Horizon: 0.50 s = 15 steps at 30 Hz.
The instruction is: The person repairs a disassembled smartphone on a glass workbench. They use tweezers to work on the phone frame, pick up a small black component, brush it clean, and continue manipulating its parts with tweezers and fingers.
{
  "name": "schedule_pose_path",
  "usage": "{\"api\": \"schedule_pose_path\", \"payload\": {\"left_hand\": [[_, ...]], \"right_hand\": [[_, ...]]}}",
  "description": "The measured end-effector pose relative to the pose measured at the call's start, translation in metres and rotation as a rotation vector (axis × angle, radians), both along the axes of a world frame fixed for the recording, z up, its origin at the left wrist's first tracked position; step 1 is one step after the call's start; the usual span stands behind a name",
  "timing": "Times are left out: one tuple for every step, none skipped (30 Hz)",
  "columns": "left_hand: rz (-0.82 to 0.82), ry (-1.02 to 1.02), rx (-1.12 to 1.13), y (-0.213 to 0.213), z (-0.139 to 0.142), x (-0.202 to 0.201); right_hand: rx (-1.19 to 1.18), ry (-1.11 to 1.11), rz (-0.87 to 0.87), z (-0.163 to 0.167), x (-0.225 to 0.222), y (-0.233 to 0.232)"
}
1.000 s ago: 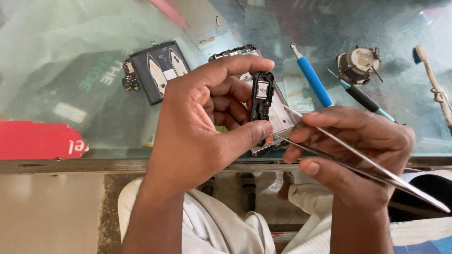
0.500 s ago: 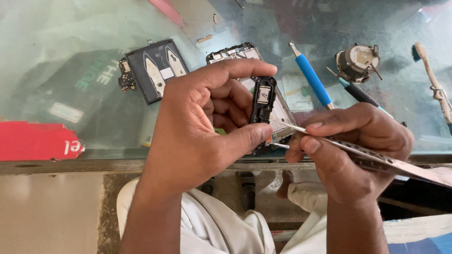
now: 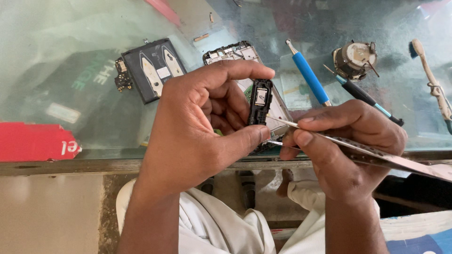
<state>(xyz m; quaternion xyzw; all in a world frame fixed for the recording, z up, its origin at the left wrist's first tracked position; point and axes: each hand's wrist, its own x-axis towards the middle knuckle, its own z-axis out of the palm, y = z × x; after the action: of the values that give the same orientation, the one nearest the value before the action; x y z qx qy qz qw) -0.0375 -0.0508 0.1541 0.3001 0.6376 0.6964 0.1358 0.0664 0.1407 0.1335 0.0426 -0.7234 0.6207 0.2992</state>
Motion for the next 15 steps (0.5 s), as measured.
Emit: {"api": "schedule_pose_path", "payload": {"left_hand": [[-0.001,0.003,-0.004,-0.0001,-0.0001,-0.0002],[-0.002,0.006,-0.009,-0.0007,-0.0001,-0.0004],[-0.003,0.009,-0.013,-0.0005,-0.0003,-0.0004],[-0.005,0.007,-0.006,-0.0003,-0.0005,-0.0004],[-0.008,0.005,0.001,-0.0001,-0.0006,-0.0002],[-0.010,0.002,0.006,-0.0005,-0.0006,0.0000],[-0.011,-0.001,0.010,-0.0006,-0.0007,0.0003],[-0.012,-0.004,0.014,-0.0010,-0.0008,0.0005],[-0.015,-0.006,0.018,-0.0012,-0.0008,0.0005],[-0.015,-0.006,0.017,-0.0016,-0.0008,0.0002],[-0.015,-0.007,0.016,-0.0013,-0.0010,-0.0001],[-0.015,-0.007,0.015,-0.0013,-0.0010,-0.0003],[-0.013,0.001,0.019,-0.0014,-0.0010,-0.0003],[-0.010,0.010,0.022,-0.0015,-0.0009,-0.0002],[-0.009,0.017,0.024,-0.0012,-0.0009,0.0001]], "right_hand": [[0.002,0.003,0.004,-0.0002,0.0000,-0.0001],[0.004,0.001,0.003,-0.0002,0.0002,-0.0004],[0.007,-0.002,0.003,-0.0004,0.0003,-0.0007],[0.010,-0.010,-0.003,-0.0003,0.0009,-0.0014],[0.001,-0.010,-0.003,-0.0004,0.0006,-0.0018],[-0.009,-0.009,-0.003,-0.0002,0.0007,-0.0025],[-0.032,-0.002,0.003,-0.0002,0.0003,-0.0027],[-0.019,-0.012,-0.002,0.0003,0.0007,-0.0033],[-0.006,-0.021,-0.006,0.0006,0.0010,-0.0036],[0.042,-0.046,-0.020,0.0017,0.0031,-0.0043],[0.026,-0.045,-0.019,0.0018,0.0031,-0.0043],[0.011,-0.043,-0.018,0.0022,0.0041,-0.0046],[-0.066,-0.013,0.002,0.0017,0.0033,-0.0046],[-0.080,-0.001,0.006,0.0014,0.0029,-0.0047],[-0.093,0.010,0.010,0.0009,0.0026,-0.0045]]}}
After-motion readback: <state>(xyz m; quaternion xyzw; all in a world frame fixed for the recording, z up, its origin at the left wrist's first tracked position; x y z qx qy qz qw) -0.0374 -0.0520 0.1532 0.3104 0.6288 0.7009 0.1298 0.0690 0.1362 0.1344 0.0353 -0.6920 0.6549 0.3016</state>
